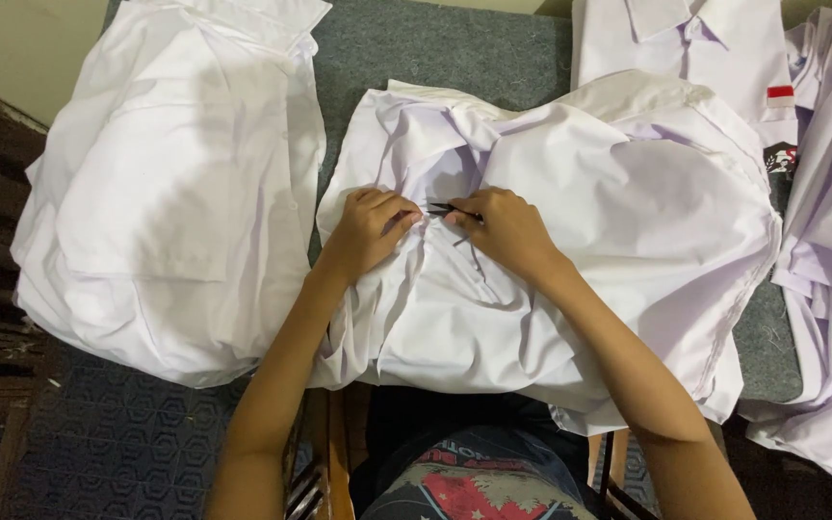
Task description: Trimming loose threads from white shirts using scissors and then folding them neatly.
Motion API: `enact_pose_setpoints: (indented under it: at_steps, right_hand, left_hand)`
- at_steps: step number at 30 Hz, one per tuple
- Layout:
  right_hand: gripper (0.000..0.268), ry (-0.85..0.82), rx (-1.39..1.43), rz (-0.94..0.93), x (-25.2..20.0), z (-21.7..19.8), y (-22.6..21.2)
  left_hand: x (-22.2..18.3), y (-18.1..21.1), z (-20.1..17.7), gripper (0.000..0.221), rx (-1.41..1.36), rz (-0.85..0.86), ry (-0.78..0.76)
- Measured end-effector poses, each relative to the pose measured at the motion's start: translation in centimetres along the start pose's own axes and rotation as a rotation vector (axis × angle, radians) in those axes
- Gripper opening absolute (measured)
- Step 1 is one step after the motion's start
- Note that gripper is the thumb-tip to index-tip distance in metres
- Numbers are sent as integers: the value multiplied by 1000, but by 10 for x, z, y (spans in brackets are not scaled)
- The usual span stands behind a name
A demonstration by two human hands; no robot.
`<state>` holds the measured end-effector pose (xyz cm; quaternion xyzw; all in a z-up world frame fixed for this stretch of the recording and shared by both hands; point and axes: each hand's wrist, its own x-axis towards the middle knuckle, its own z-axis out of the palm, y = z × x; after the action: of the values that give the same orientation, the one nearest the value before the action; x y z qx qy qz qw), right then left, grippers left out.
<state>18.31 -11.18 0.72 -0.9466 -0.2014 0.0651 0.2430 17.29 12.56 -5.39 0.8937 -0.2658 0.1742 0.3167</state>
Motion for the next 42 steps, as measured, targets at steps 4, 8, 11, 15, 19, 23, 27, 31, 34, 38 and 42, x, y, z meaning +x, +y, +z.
enact_pose_setpoints:
  at_steps: [4,8,11,15,19,23,27,31,34,38,42]
  right_hand:
    - [27,-60,-22,43,0,-15,-20]
    - [26,-102,-13,85,5,-15,-21]
    - [25,-106,-13,85,7,-15,-23]
    - [27,-121,10,79,9,-11,-16]
    - [26,-136,59,120,6,-14,-21]
    - [28,-132,70,158,4,-20,-17]
    - [27,-161,87,186,3,-18,-23]
    - [24,-140,81,186,2,-12,-21]
    - [24,-141,77,175,4,-10,-21]
    - [24,-136,77,154,5,-14,-25]
    - [23,-139,78,144,5,-17,-29]
  left_hand:
    - [-1,0,0,5,2,-7,0]
    - [1,1,-1,7,-23,-41,-15]
    - [1,1,-1,7,-25,-49,-13]
    - [0,1,0,6,0,-23,7]
    - [0,2,-2,7,14,-22,13]
    - [0,6,-5,7,15,-24,19]
    - [1,6,-3,7,5,-26,15]
    - [0,6,-4,8,0,-40,17]
    - [0,6,-4,7,17,-26,15]
    - [1,7,-3,8,6,-31,7]
    - [1,7,-3,8,7,-30,11]
